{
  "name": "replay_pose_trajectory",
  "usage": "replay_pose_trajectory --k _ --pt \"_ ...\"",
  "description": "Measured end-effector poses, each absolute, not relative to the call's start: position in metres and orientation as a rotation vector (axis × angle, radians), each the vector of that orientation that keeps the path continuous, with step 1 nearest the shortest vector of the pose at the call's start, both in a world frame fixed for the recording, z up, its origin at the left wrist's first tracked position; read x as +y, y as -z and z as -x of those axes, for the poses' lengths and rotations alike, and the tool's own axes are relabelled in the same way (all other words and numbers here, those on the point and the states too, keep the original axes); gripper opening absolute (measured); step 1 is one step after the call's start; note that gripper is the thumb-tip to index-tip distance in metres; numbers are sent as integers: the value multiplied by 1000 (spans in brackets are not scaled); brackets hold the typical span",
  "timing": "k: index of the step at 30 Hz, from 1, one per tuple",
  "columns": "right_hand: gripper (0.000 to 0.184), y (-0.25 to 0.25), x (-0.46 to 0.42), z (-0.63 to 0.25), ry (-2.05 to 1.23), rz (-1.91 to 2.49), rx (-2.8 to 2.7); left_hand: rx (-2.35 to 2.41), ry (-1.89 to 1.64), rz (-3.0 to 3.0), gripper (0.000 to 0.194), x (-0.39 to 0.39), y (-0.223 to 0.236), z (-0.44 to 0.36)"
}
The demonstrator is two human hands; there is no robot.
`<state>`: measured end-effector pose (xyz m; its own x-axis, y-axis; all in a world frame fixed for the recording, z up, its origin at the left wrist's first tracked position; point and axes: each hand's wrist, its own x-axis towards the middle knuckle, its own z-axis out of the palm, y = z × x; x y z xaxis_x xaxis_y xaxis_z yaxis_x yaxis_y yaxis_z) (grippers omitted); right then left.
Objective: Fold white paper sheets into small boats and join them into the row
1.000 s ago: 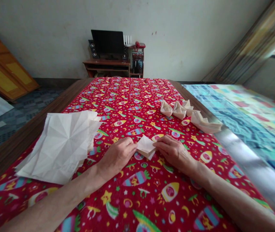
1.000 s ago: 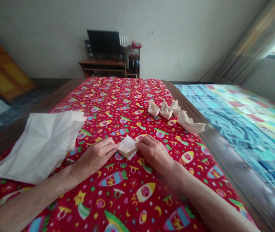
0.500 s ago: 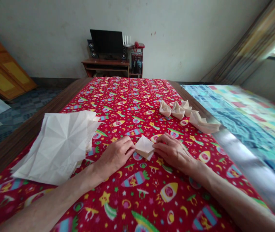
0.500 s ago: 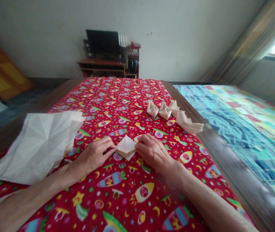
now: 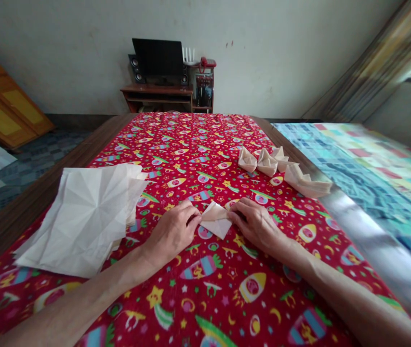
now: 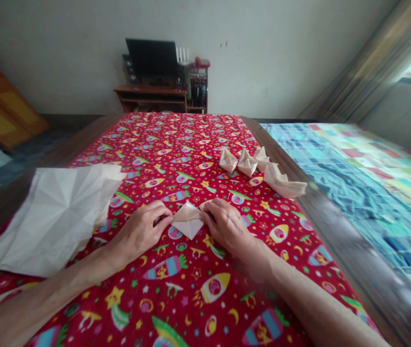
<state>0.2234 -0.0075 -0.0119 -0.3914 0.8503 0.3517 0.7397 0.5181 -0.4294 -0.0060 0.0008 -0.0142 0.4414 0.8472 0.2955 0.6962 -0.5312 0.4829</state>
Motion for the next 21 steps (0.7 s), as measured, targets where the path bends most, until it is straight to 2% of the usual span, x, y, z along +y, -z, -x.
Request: replay_pose_trajectory --k 5,9,21 --pt "11 14 -9 -223 -155 1255 -2233 1477 -646 -2447 15 0 11 3" --pt "12 13 -9 -223 -155 1288 -2269 1393 -702 -2379 14 4 11 6" --pt "9 12 -7 -229 -452 1321 -2134 1238 -871 -2181 11 3 10 7"
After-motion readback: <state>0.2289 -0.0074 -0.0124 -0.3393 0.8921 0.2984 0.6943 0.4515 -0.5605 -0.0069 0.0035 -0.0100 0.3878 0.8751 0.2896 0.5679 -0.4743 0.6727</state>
